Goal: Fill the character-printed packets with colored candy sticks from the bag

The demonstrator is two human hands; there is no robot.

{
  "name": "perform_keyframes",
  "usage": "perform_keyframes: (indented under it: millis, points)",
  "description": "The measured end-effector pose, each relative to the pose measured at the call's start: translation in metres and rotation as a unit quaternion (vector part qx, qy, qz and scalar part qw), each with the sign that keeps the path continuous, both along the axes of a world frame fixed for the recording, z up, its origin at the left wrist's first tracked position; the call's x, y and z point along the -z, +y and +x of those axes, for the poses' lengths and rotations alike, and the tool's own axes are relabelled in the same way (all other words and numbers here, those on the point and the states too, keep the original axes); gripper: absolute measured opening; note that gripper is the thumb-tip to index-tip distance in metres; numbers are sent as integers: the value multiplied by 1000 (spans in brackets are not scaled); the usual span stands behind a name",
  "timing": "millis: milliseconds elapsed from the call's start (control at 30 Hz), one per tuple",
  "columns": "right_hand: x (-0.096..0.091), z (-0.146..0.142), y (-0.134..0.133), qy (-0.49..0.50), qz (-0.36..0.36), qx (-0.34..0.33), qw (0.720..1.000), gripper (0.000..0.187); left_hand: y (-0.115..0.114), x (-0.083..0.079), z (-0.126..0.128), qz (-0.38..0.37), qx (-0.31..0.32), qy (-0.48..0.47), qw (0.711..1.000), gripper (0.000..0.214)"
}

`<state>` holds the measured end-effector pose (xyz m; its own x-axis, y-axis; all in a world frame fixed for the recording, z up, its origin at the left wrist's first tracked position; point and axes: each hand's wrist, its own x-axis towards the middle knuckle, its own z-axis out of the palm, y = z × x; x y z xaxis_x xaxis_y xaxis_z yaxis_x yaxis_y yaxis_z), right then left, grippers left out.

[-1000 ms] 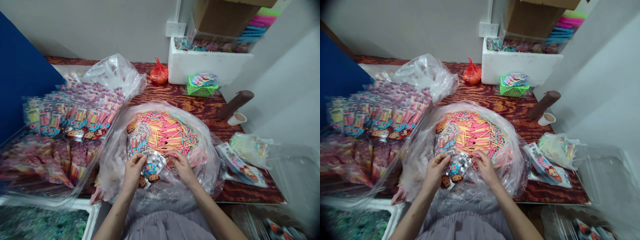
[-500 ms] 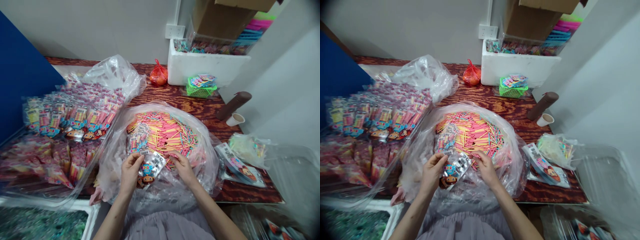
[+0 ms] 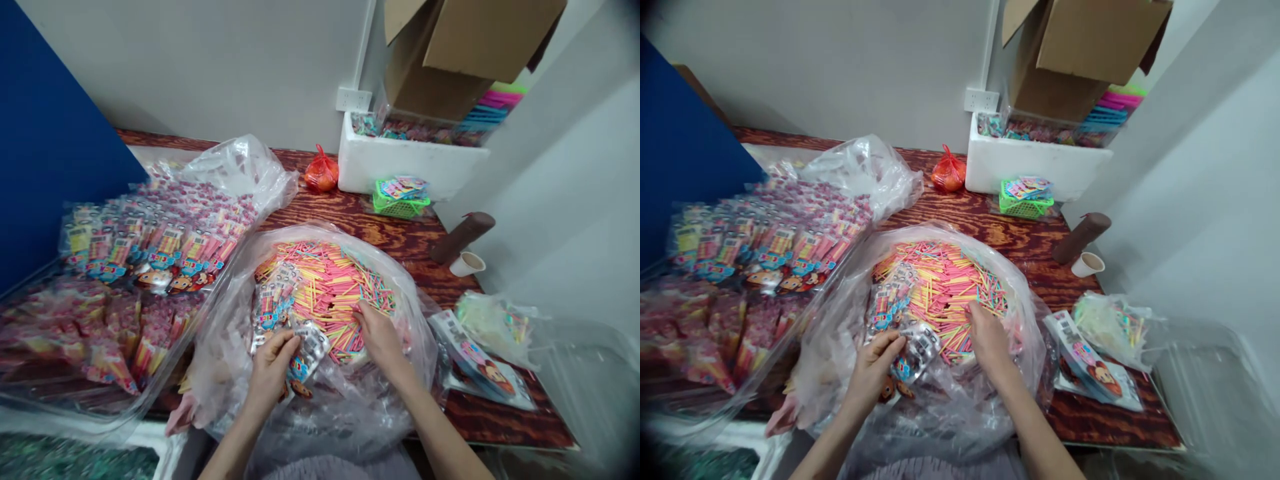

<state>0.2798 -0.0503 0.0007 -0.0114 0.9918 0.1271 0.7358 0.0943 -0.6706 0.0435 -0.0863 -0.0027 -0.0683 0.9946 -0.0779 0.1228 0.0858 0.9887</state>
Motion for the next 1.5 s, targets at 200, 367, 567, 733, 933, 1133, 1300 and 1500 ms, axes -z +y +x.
perform_keyframes:
  millis: [200, 367, 567, 733, 933, 1133, 1300, 1500]
  points:
    - [-14, -10, -1, 357, -36, 55, 932, 18, 0, -7, 6, 64, 62, 37, 995, 25]
    - [-45, -38, 11, 626, -106, -5, 773, 20, 2, -12, 15, 66, 107, 16, 992, 25]
    - [-65, -75, 5, 664, -161, -14, 730, 24, 1, -18, 18, 50, 84, -29, 995, 25]
    - [-67, -76, -13, 575, -183, -18, 797, 25, -1, -20, 15, 50, 60, -45, 996, 22]
    - [-73, -73, -31, 453, -173, -76, 871, 47, -2, -13, 12, 22, 18, -99, 995, 20]
    - [-66, -79, -36, 306, -37, -93, 947, 16, -3, -17, 7, -3, -7, -151, 989, 20]
    - [-65, -81, -35, 244, 18, -93, 965, 14, -5, -16, 2, -32, -19, -168, 985, 20]
    - [-66, -85, -34, 179, 25, -142, 973, 14, -4, -21, -1, -22, 16, -182, 983, 18]
